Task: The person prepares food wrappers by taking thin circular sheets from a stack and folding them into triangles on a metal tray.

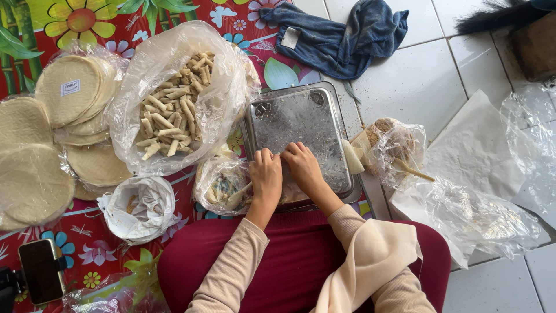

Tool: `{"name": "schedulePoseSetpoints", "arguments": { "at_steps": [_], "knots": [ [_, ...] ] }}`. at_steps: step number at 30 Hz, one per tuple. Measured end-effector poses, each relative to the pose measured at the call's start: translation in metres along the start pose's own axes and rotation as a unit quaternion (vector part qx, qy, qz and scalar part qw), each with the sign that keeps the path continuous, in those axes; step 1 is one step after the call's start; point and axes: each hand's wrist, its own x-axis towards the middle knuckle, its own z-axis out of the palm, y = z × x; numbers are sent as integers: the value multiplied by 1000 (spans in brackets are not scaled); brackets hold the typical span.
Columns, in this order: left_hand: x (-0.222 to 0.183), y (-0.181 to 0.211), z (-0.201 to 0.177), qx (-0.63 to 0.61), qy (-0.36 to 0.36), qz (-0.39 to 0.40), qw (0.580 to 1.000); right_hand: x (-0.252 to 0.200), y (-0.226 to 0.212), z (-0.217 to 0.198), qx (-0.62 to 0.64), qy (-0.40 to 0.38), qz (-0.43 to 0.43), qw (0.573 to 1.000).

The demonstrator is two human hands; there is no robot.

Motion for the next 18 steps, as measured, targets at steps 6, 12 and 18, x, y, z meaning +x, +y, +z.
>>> {"name": "schedulePoseSetpoints", "arguments": {
  "at_steps": [6, 12, 18],
  "knots": [
    [-16, 4, 3, 49, -35, -30, 998, 1, 4, 2, 19, 12, -7, 1000],
    [-13, -3, 25, 5, -110, -58, 992, 0, 1, 11, 2, 48, 15, 999],
    [-4, -5, 38, 47, -178, -73, 980, 5, -1, 7, -56, 59, 9, 997]
  ]
}}
